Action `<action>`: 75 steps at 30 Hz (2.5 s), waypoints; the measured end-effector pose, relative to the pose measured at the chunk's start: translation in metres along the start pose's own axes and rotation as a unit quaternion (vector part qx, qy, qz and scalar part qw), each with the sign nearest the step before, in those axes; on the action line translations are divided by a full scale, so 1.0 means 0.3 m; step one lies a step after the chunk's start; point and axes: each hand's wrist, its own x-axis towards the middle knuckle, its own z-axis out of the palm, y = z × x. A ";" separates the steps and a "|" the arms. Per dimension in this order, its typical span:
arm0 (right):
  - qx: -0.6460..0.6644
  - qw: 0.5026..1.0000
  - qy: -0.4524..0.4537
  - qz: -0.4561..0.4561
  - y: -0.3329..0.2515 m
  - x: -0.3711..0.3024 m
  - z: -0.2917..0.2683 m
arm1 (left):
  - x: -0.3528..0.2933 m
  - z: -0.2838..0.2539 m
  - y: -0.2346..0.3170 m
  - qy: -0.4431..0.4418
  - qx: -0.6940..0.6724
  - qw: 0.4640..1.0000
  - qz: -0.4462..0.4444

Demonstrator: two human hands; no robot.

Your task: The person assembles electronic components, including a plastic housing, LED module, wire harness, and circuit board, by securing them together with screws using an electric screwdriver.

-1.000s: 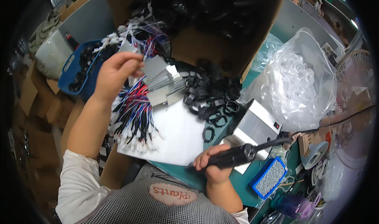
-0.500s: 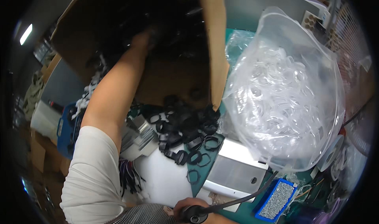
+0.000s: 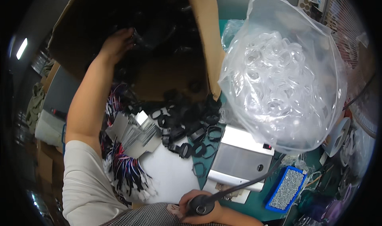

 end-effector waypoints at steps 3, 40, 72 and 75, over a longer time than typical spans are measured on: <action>0.085 0.996 0.031 -0.001 -0.001 0.008 0.040 | -0.304 -0.095 0.104 -0.034 0.266 0.960 0.076; 0.165 0.956 -0.085 -0.227 -0.066 -0.046 0.101 | -1.235 0.020 0.051 -0.291 0.355 0.772 0.439; 0.107 0.976 -0.017 -0.186 -0.095 -0.097 0.096 | -0.782 0.660 0.275 -0.223 0.247 0.910 0.248; 0.117 0.972 -0.021 -0.202 -0.080 -0.088 0.090 | -0.853 0.522 0.272 -0.259 0.177 0.934 0.169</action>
